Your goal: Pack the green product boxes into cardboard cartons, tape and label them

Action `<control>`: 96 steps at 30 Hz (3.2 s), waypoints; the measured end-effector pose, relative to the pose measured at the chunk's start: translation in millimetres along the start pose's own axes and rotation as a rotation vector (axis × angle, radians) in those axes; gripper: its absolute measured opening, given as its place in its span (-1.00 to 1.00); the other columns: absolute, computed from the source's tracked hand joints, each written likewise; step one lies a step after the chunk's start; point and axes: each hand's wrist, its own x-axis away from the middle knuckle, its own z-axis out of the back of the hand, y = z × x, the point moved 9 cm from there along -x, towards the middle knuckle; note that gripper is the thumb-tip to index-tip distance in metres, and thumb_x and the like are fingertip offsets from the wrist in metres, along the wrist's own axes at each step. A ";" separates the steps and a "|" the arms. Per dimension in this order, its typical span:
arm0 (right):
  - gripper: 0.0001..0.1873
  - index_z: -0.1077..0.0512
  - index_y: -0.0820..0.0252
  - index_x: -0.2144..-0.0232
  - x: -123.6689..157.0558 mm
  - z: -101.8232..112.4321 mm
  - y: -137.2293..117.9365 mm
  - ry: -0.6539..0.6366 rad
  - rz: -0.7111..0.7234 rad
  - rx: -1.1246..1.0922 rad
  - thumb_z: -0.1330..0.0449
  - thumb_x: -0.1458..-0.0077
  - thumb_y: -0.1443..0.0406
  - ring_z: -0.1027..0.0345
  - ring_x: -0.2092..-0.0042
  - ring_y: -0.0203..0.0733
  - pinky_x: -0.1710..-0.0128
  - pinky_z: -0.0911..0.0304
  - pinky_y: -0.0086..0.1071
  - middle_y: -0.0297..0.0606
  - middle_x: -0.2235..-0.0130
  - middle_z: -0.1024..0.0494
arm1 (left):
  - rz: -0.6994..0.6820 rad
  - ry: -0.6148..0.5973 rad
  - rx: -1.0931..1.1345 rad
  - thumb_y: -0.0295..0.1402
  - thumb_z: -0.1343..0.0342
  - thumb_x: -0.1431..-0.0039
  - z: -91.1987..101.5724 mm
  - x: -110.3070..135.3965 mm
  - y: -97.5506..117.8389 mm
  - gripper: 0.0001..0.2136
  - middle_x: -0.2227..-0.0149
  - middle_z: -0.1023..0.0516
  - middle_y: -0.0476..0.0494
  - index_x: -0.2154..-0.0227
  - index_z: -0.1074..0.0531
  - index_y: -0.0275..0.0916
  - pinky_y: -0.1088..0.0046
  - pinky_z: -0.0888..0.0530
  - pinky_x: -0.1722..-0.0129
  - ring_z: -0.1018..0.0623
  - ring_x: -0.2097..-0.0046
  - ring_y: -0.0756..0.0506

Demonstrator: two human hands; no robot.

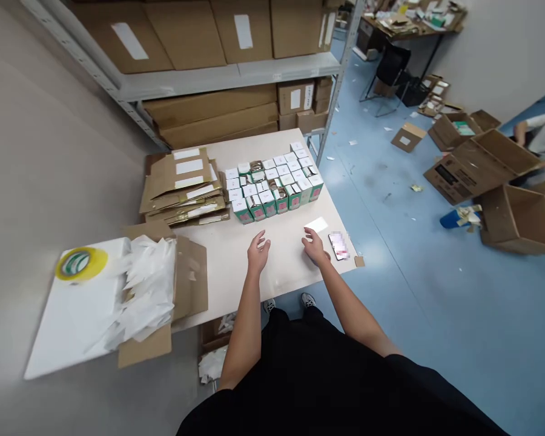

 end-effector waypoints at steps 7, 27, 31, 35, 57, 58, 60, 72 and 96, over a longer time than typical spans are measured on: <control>-0.63 -0.51 0.14 0.09 16.5 30.4 98.5 0.198 -0.242 0.188 -0.27 0.00 0.25 -0.35 -0.13 0.04 -0.16 -0.21 -0.16 -0.09 -0.03 -0.57 | 0.064 -0.231 -0.054 -0.25 -0.20 -0.26 -32.6 -8.2 -35.5 -0.60 -0.24 -0.47 -0.23 -0.15 -0.49 -0.12 0.20 -0.52 -0.11 -0.52 -0.17 -0.21; -0.65 -0.46 0.16 0.39 19.7 19.8 30.1 -0.059 0.067 0.157 -0.27 -0.01 0.00 -0.30 0.33 -0.14 0.28 -0.23 -0.32 -0.34 0.41 -0.47 | -0.033 -0.149 -0.100 -0.29 -0.15 -0.25 -24.9 -3.1 22.7 -0.72 -0.07 -0.62 -0.25 0.01 -0.58 -0.18 0.21 -0.55 -0.04 -0.60 -0.04 -0.17; -0.64 -0.48 0.16 0.34 33.9 30.3 -46.8 -0.090 0.280 0.020 -0.29 -0.03 0.00 -0.32 0.25 -0.12 0.17 -0.25 -0.28 -0.29 0.31 -0.52 | -0.226 -0.163 -0.075 -0.21 -0.15 -0.28 -26.2 1.0 92.7 -0.69 -0.09 -0.60 -0.23 -0.02 -0.57 -0.16 0.26 -0.56 -0.02 -0.58 -0.07 -0.16; -0.69 -0.50 0.15 0.33 44.4 35.9 -94.8 -0.158 0.389 0.000 -0.29 -0.07 0.03 -0.32 0.23 -0.14 0.13 -0.24 -0.28 -0.29 0.29 -0.53 | -0.401 -0.282 -0.159 -0.16 -0.19 -0.26 -31.8 13.9 157.6 -0.66 -0.12 -0.57 -0.19 -0.05 -0.58 -0.11 0.29 -0.56 -0.02 -0.56 -0.11 -0.17; -0.65 -0.56 0.14 0.22 54.3 18.4 -102.4 -0.386 0.492 -0.037 -0.26 -0.18 0.00 -0.36 0.20 -0.09 0.14 -0.28 -0.26 -0.22 0.25 -0.56 | -0.725 0.042 -0.535 -0.37 -0.13 -0.32 -8.3 39.0 230.4 -0.82 0.31 -0.65 -0.12 0.35 -0.63 -0.14 0.32 -0.47 0.16 -0.58 0.18 -0.15; -0.65 -0.56 0.14 0.22 53.4 17.1 -101.6 -0.384 0.490 -0.030 -0.26 -0.18 0.00 -0.35 0.21 -0.09 0.14 -0.28 -0.26 -0.22 0.25 -0.55 | -0.730 0.071 -0.550 -0.36 -0.12 -0.33 -6.9 40.3 229.9 -0.81 0.31 -0.65 -0.13 0.34 -0.63 -0.14 0.31 -0.47 0.15 -0.58 0.18 -0.16; -0.64 -0.56 0.14 0.22 52.4 13.6 -101.8 -0.385 0.488 -0.015 -0.26 -0.17 -0.01 -0.35 0.21 -0.10 0.15 -0.28 -0.27 -0.24 0.26 -0.55 | -0.741 0.116 -0.576 -0.34 -0.09 -0.35 -4.6 42.6 228.3 -0.79 0.29 -0.65 -0.15 0.32 -0.64 -0.13 0.29 -0.48 0.13 -0.57 0.17 -0.17; -0.61 -0.52 0.17 0.28 48.1 -18.1 -114.6 -0.236 0.421 0.062 -0.19 -0.17 -0.03 -0.33 0.28 -0.09 0.26 -0.28 -0.30 -0.24 0.35 -0.53 | -0.758 0.140 -0.426 -0.12 -0.12 -0.35 53.2 70.4 254.8 -0.51 -0.40 -0.26 -0.21 -0.30 -0.34 -0.06 0.16 -0.43 -0.22 -0.42 -0.28 -0.28; -0.62 -0.46 0.14 0.33 89.8 -237.3 -224.4 -0.381 0.648 0.102 -0.18 -0.21 -0.05 -0.31 0.24 -0.04 0.17 -0.27 -0.22 -0.17 0.31 -0.48 | -0.402 0.608 -0.106 -0.18 -0.17 -0.27 290.7 98.2 134.4 -0.82 0.00 -0.60 -0.21 0.29 -0.53 -0.18 0.33 -0.62 0.15 -0.62 0.02 -0.15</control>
